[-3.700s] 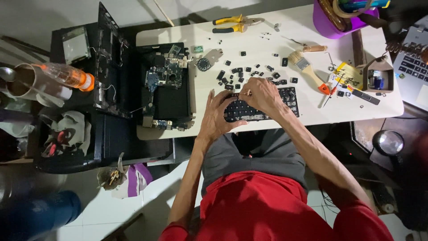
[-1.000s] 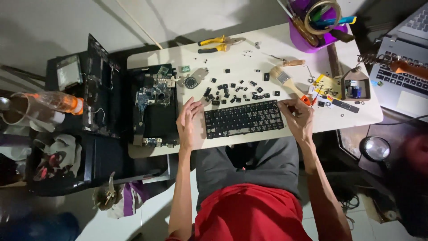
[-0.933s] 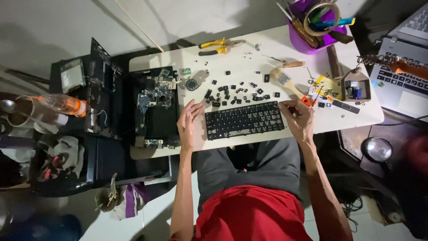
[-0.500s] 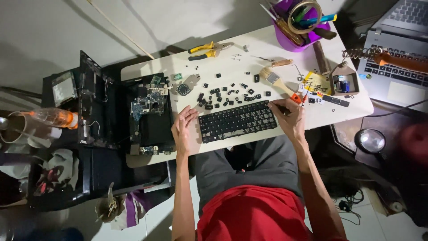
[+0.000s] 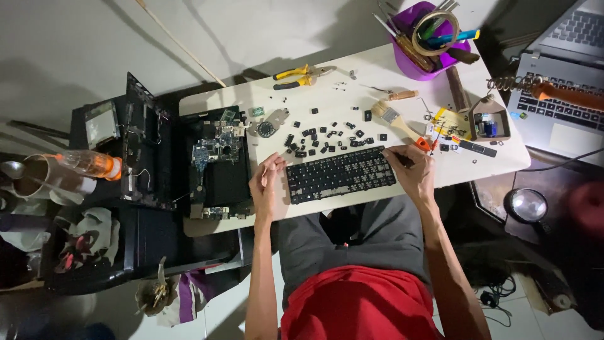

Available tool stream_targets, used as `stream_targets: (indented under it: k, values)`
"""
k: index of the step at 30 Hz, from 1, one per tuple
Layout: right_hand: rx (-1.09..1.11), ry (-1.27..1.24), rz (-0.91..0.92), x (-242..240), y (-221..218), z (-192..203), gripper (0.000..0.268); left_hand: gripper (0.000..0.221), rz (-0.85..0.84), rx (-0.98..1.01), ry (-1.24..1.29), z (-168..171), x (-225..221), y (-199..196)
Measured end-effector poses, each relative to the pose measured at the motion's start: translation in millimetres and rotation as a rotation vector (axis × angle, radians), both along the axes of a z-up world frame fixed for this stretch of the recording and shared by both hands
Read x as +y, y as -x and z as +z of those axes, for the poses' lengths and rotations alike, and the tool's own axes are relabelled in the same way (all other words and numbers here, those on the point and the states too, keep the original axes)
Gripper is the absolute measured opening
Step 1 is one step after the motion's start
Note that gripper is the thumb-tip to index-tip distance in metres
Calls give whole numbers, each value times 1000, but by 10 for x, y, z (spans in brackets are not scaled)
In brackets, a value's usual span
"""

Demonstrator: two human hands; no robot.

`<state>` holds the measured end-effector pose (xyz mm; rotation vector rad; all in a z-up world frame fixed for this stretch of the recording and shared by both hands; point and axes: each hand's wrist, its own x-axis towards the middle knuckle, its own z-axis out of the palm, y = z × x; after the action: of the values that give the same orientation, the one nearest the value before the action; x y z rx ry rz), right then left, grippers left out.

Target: Manually reinstalling individual keycaps onto a laptop keyboard frame during a repair.

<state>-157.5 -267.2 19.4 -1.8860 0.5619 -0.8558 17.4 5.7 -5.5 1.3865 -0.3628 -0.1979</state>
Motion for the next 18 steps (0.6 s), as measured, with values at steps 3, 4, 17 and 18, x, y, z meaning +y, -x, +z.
stream_targets:
  k: [3,4,17,18]
  values:
    - [-4,0,3,8,-8,14,8,32,-4,-63,-89,119,-21,16]
    - [-3,0,2,2,-2,19,8,32,-5,-62,-90,97,-51,-7]
    - [-23,9,-28,-18,15,8,8,17,53,-583,-696,-25,-654,-986]
    - [-19,9,-22,-31,14,-12,8,19,73,-604,-837,-46,-638,-1067]
